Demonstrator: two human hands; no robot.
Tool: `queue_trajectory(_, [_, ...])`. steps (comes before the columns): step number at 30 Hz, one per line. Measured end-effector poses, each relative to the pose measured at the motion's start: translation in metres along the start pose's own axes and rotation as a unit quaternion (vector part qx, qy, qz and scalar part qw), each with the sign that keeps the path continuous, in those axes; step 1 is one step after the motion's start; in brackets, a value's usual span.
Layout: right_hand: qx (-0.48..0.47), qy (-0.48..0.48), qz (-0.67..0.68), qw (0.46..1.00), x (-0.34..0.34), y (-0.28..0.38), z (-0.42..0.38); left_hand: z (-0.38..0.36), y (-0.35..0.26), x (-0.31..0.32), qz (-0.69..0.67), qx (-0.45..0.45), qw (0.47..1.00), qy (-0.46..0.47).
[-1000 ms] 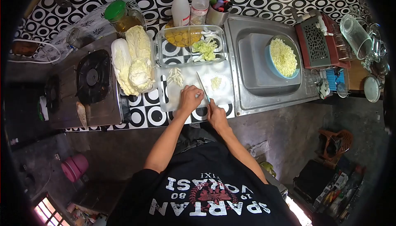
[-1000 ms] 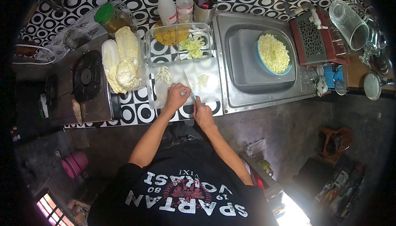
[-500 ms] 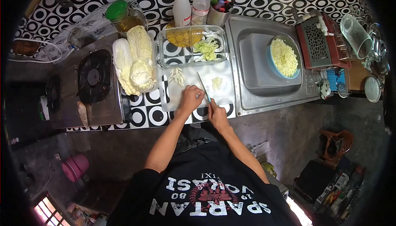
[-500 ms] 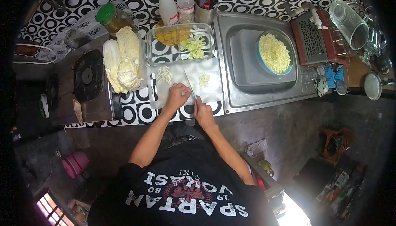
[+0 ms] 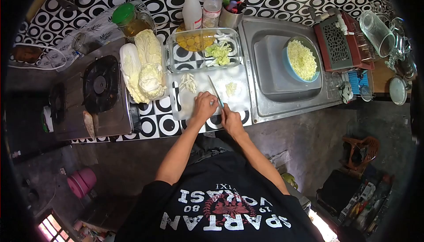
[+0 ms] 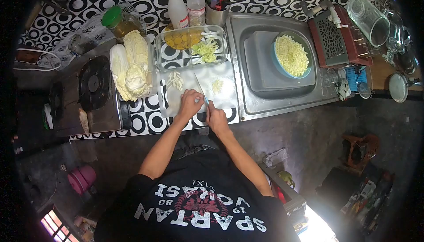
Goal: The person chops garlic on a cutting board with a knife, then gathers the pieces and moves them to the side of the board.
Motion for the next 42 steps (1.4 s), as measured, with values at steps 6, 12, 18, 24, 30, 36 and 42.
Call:
queue_trajectory(6, [-0.016,-0.022,-0.012,1.0,0.0,-0.002,0.005,-0.001,0.002,0.003,-0.007,-0.006,1.0,0.005])
queue_trajectory(12, [-0.005,-0.038,0.055,0.998,-0.023,-0.004,0.002,-0.003,0.006,-0.004,-0.026,-0.013,1.0,-0.001])
queue_trajectory(18, [0.002,0.005,0.088,0.996,-0.011,-0.006,-0.027,-0.009,0.004,-0.028,-0.069,-0.021,0.997,-0.033])
queue_trajectory(24, [-0.017,-0.042,0.062,0.997,-0.015,-0.02,-0.031,-0.006,0.018,-0.053,-0.069,-0.047,0.994,-0.063])
queue_trajectory(30, [0.034,-0.005,0.095,0.995,-0.026,-0.016,-0.027,0.003,0.009,-0.06,-0.069,-0.01,0.997,-0.032])
queue_trajectory(36, [0.012,0.0,0.11,0.994,-0.034,-0.009,-0.037,-0.009,-0.02,-0.009,0.051,0.046,0.987,0.148])
queue_trajectory(42, [0.056,0.01,0.079,0.995,-0.055,-0.016,-0.043,-0.02,-0.035,-0.014,0.163,0.099,0.971,0.147])
Point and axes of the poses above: each hand's wrist, its own z-axis towards the middle knuckle, its own x-axis out of the palm, y = z × x, the point moved 10 cm from there along z, towards the middle knuckle, and after that the axes turned 7 degrees about -x, right-handed, at the moved point
